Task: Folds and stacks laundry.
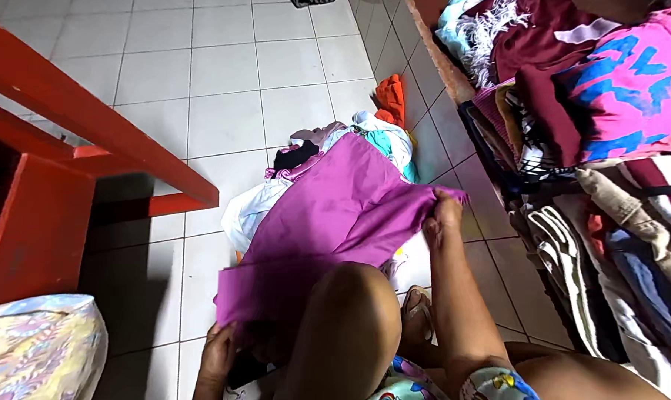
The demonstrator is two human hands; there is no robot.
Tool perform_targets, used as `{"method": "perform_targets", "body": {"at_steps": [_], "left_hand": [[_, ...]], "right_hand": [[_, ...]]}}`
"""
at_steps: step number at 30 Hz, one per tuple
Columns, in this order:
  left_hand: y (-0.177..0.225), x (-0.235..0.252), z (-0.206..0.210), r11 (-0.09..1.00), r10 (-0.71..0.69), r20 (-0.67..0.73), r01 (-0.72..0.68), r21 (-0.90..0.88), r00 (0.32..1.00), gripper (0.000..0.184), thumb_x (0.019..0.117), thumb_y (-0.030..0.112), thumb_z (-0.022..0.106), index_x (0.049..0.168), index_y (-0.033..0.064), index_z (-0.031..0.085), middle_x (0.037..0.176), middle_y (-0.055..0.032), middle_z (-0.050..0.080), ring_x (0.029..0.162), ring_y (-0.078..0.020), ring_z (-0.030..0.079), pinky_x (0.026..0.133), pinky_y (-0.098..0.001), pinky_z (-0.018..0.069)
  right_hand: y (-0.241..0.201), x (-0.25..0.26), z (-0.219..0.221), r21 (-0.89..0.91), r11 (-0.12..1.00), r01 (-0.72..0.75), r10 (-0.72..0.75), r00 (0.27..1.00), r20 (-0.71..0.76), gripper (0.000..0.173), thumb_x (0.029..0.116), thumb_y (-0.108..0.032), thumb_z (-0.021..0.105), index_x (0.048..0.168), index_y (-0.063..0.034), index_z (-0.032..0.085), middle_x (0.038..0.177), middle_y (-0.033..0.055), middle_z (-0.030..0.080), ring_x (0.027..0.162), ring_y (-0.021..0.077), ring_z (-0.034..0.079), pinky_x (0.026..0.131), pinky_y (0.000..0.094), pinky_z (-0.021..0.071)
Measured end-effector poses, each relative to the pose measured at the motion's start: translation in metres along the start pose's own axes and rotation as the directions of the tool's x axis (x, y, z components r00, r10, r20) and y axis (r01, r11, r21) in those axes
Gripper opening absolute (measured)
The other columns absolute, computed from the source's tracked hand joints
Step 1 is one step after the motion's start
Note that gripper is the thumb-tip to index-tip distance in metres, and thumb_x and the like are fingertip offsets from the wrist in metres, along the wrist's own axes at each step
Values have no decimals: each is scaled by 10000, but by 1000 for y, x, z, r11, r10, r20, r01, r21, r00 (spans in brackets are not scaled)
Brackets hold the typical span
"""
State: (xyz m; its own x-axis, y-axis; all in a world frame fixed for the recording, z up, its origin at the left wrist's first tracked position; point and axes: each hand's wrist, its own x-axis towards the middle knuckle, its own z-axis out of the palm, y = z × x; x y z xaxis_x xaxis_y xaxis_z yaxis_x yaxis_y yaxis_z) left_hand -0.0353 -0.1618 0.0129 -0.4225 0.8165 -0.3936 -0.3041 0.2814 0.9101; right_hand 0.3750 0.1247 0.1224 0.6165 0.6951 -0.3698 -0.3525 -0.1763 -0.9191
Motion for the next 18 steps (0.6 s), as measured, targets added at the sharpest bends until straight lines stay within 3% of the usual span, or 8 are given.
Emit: {"method": "perform_targets", "body": {"at_steps": [2, 4, 7, 9, 12, 14, 16, 18], "left_hand": [[-2, 7, -9, 956, 18, -104, -47, -289, 994, 234, 882, 56, 480, 1029, 149, 636, 893, 68, 760, 830, -37, 724, 766, -258, 617], [-11, 15, -14, 924, -15, -214, -68, -377, 977, 225, 926, 65, 418, 1059, 143, 582, 896, 58, 742, 845, -43, 719, 770, -268, 619], [-28, 24, -17, 971, -143, -374, 56, -232, 916, 193, 1016, 86, 384, 1177, 97, 491, 899, 42, 648, 803, -29, 661, 716, -258, 584], [-38, 27, -16, 969, -248, -451, 218, -117, 858, 263, 1033, 114, 432, 1276, 24, 480, 965, -54, 601, 805, -95, 611, 710, -323, 544], [-44, 32, -12, 967, -246, -527, 246, -72, 813, 332, 1030, 99, 482, 1340, -24, 480, 1100, -134, 605, 909, -154, 612, 817, -387, 542], [-40, 36, -8, 966, -222, -581, 257, -22, 783, 336, 1032, 90, 497, 1346, -32, 486, 1152, -150, 598, 957, -167, 603, 862, -397, 530], [-29, 41, 0, 925, -169, -657, 348, 151, 734, 353, 1025, 86, 545, 1341, -67, 506, 1209, -221, 585, 1021, -247, 578, 906, -446, 492], [-19, 49, 5, 857, 0, -659, 340, 388, 752, 468, 980, 55, 624, 1393, -109, 478, 1359, -339, 541, 1252, -418, 548, 1056, -554, 435]], "right_hand": [[-14, 2, 40, 0, 1000, -1, 1, 980, 198, 309, 1059, -123, 489, 1349, -26, 444, 1031, 81, 589, 849, 133, 618, 761, 334, 555], [-24, 6, 81, -59, 998, -30, 50, 924, 379, 296, 1097, -167, 400, 1363, -38, 398, 1014, 79, 592, 778, 140, 640, 670, 324, 576], [-10, 16, 113, -267, 964, -9, 158, 825, 543, 419, 1110, -237, 369, 1503, -101, 323, 1396, 133, 553, 1130, 243, 624, 848, 430, 545], [19, 21, 110, -409, 912, 39, 195, 836, 514, 512, 1105, -276, 410, 1567, -87, 298, 1500, 198, 473, 1277, 335, 551, 963, 525, 509], [77, 24, 81, -528, 849, -2, 187, 936, 297, 469, 1048, -204, 561, 1456, -3, 445, 1387, 265, 547, 1219, 384, 576, 970, 549, 500], [104, 13, 63, -539, 834, -119, 226, 964, 137, 512, 1006, -145, 628, 1447, 32, 439, 1349, 289, 558, 1206, 382, 579, 982, 528, 491], [123, 3, 53, -403, 879, -257, 310, 948, 71, 460, 1010, -111, 627, 1401, 50, 446, 1261, 271, 579, 1108, 334, 594, 926, 484, 504], [136, 3, 52, -161, 904, -396, 422, 889, 180, 285, 1056, -128, 541, 1294, 15, 481, 1075, 180, 611, 910, 235, 624, 778, 402, 547]]}}
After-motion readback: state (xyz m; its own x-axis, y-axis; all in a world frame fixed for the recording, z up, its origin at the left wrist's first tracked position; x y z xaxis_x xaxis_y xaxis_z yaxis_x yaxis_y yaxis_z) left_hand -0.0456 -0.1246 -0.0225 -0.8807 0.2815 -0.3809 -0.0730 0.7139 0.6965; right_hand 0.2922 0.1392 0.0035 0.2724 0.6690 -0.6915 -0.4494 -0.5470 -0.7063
